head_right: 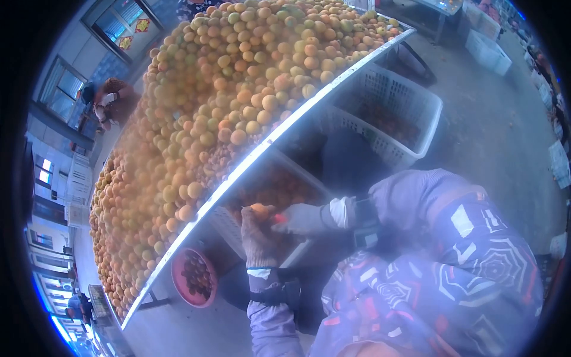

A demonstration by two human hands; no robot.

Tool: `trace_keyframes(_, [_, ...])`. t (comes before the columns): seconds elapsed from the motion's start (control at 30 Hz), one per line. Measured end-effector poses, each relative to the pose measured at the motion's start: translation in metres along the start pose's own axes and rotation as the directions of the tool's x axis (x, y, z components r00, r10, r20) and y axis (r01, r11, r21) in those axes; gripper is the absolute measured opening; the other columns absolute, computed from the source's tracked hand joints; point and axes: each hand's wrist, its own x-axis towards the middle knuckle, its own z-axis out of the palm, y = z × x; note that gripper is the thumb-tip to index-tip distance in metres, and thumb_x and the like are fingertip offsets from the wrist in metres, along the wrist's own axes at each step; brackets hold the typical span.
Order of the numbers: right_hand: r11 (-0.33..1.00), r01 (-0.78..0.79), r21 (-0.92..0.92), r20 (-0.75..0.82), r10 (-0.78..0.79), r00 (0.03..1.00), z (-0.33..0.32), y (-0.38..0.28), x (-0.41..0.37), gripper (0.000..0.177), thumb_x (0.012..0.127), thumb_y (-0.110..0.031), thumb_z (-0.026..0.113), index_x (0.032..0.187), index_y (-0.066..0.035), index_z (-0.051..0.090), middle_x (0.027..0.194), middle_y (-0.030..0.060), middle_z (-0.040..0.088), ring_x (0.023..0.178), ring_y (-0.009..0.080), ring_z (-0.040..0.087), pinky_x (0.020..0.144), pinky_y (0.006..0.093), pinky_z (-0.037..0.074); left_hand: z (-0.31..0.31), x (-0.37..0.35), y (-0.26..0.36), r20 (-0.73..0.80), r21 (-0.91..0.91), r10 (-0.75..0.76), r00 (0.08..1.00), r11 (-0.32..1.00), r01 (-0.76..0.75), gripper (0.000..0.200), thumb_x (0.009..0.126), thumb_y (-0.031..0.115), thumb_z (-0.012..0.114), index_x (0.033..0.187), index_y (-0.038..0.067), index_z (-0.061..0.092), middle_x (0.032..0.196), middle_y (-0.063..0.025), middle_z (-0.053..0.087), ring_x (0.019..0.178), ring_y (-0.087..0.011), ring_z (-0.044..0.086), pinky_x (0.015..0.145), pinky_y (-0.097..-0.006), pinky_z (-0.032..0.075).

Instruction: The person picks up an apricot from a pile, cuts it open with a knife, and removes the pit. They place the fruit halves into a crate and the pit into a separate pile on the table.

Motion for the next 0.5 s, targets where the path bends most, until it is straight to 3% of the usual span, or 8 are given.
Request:
trace_keyframes(0.03, [0.996, -0.086, -0.020, -0.060, 0.085, 0.995, -0.001, -0.004, -0.001, 0.040, 0.087, -0.048, 0.054, 0.083, -0.008, 0.055, 0.057, 0.0020, 0.051, 0.043, 0.0109, 0.049, 0.041, 0.0243, 0.041, -0.001, -0.001, -0.001, 0.095, 0.079, 0.009, 0.995, 0.997, -0.017, 0.043, 0.092, 0.047, 0.042, 0.110, 0.008, 0.048, 0.097, -0.0081, 0.057, 0.080, -0.0186, 0.057, 0.064, -0.0345, 0.049])
trace_keyframes(0.07, [0.985, -0.171, -0.035, -0.121, 0.165, 0.979, -0.001, -0.006, -0.001, 0.040, 0.087, -0.047, 0.055, 0.083, -0.007, 0.055, 0.058, 0.0024, 0.052, 0.043, 0.0111, 0.049, 0.042, 0.0251, 0.041, 0.000, -0.002, -0.001, 0.096, 0.079, 0.005, 0.995, 0.997, -0.013, 0.043, 0.092, 0.047, 0.042, 0.110, 0.008, 0.048, 0.097, -0.0081, 0.057, 0.080, -0.0186, 0.057, 0.064, -0.0345, 0.049])
trace_keyframes(0.13, [0.990, -0.124, -0.072, -0.157, 0.112, 0.981, -0.001, 0.003, 0.007, 0.037, 0.086, -0.042, 0.058, 0.083, -0.005, 0.055, 0.059, 0.0029, 0.052, 0.045, 0.0113, 0.050, 0.044, 0.0259, 0.042, 0.009, -0.008, 0.007, 0.079, 0.069, 0.047, 0.996, 0.996, -0.053, 0.045, 0.088, 0.046, 0.049, 0.110, 0.007, 0.047, 0.098, -0.0079, 0.057, 0.081, -0.0185, 0.058, 0.064, -0.0338, 0.049])
trace_keyframes(0.2, [0.998, -0.061, 0.030, -0.203, 0.066, 0.977, 0.003, 0.005, 0.013, 0.036, 0.085, -0.040, 0.060, 0.082, -0.005, 0.055, 0.059, 0.0030, 0.052, 0.047, 0.0116, 0.051, 0.045, 0.0267, 0.043, 0.012, -0.008, 0.011, 0.032, 0.111, 0.066, 0.997, 0.991, -0.070, 0.038, 0.089, 0.040, 0.047, 0.110, 0.008, 0.049, 0.100, -0.0090, 0.060, 0.081, -0.0172, 0.058, 0.060, -0.0301, 0.050])
trace_keyframes(0.27, [0.996, -0.087, 0.011, -0.166, 0.088, 0.982, -0.001, 0.002, 0.013, 0.033, 0.085, -0.037, 0.061, 0.083, -0.004, 0.056, 0.059, 0.0029, 0.053, 0.048, 0.0119, 0.051, 0.046, 0.0274, 0.043, 0.010, -0.008, 0.010, -0.016, 0.151, 0.087, 0.996, 0.985, -0.083, 0.032, 0.091, 0.034, 0.046, 0.110, 0.008, 0.050, 0.101, -0.0101, 0.062, 0.080, -0.0158, 0.059, 0.055, -0.0264, 0.050])
trace_keyframes(0.37, [0.996, -0.083, -0.023, -0.118, 0.080, 0.990, -0.007, 0.007, 0.015, 0.027, 0.084, -0.031, 0.061, 0.086, -0.004, 0.057, 0.061, 0.0032, 0.053, 0.049, 0.0127, 0.052, 0.047, 0.0284, 0.044, 0.002, -0.002, 0.002, 0.107, 0.224, 0.247, 0.963, 0.938, -0.266, 0.030, 0.092, 0.035, 0.045, 0.107, 0.010, 0.052, 0.104, -0.0096, 0.063, 0.079, -0.0141, 0.059, 0.053, -0.0239, 0.048])
trace_keyframes(0.43, [0.998, -0.055, -0.034, -0.105, 0.051, 0.993, -0.005, 0.017, 0.017, 0.024, 0.084, -0.028, 0.060, 0.088, -0.004, 0.058, 0.062, 0.0036, 0.054, 0.050, 0.0132, 0.053, 0.048, 0.0288, 0.045, -0.002, 0.004, -0.004, 0.174, 0.235, 0.238, 0.956, 0.932, -0.275, 0.027, 0.092, 0.034, 0.046, 0.104, 0.011, 0.054, 0.103, -0.0089, 0.063, 0.078, -0.0138, 0.058, 0.053, -0.0230, 0.047])
trace_keyframes(0.5, [0.993, -0.104, -0.050, -0.253, 0.088, 0.963, 0.006, 0.023, 0.023, 0.021, 0.082, -0.023, 0.059, 0.091, -0.003, 0.059, 0.064, 0.0050, 0.055, 0.052, 0.0138, 0.054, 0.048, 0.0287, 0.045, -0.006, 0.010, -0.010, 0.144, 0.255, 0.161, 0.976, 0.947, -0.194, 0.026, 0.092, 0.033, 0.047, 0.100, 0.011, 0.056, 0.100, -0.0082, 0.063, 0.077, -0.0139, 0.058, 0.053, -0.0236, 0.047])
